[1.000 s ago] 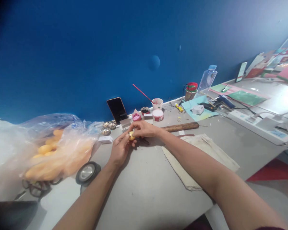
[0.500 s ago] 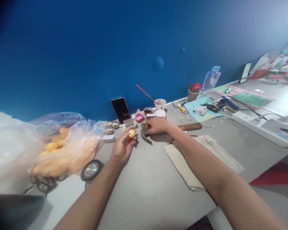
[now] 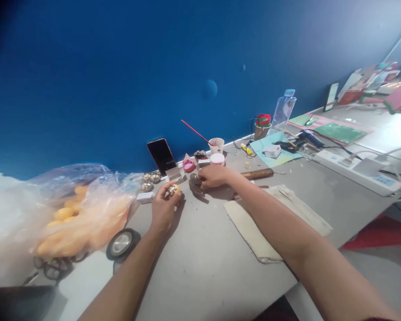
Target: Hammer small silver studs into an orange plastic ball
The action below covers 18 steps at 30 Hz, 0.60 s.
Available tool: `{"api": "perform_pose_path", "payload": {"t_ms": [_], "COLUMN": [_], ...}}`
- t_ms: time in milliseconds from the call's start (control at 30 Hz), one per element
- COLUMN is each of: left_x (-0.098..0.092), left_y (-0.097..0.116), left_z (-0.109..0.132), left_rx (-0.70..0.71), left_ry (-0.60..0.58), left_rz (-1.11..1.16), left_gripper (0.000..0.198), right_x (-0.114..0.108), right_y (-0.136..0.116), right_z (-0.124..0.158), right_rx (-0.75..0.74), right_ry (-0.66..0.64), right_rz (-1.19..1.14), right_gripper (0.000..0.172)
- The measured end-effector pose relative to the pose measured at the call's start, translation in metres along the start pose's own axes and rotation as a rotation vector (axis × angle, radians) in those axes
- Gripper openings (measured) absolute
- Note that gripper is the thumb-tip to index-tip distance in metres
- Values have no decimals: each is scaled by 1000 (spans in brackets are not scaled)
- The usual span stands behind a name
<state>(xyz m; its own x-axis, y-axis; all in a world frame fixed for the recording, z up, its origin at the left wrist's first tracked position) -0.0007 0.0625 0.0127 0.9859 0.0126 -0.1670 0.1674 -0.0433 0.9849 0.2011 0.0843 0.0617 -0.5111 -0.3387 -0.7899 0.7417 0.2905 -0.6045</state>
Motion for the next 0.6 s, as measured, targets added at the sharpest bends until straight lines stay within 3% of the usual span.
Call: {"api": "perform_pose_path", "payload": {"t_ms": [167, 400, 600], "left_x": [0, 1, 4], "left_y": [-2, -4, 0], "left_z": [-3, -6, -4], "left_rx": [0, 30, 36], "left_ry": [-22, -8, -67], "left_rz": [-7, -27, -52], "left_gripper": [42, 40, 34], "right_x": [-21, -18, -5], "right_y": [-26, -49, -60], "right_z": [12, 13, 13], "right_rx": [-70, -46, -69], "right_ry": [76, 386, 343], "right_rz": [-186, 13, 128], "right_gripper": [21, 32, 34]}}
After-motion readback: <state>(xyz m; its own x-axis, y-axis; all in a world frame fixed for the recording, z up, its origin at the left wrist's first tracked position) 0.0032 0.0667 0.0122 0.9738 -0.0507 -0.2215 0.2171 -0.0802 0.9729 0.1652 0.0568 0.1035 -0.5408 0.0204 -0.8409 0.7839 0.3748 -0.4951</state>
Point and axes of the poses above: each hand's wrist, its own z-axis away from the middle knuckle, its own x-axis out of the palm, y = z × x, the point moved 6 cm from there along -z, towards the middle knuckle, and after that the axes turned 13 degrees about -z, right-handed, at the moved point
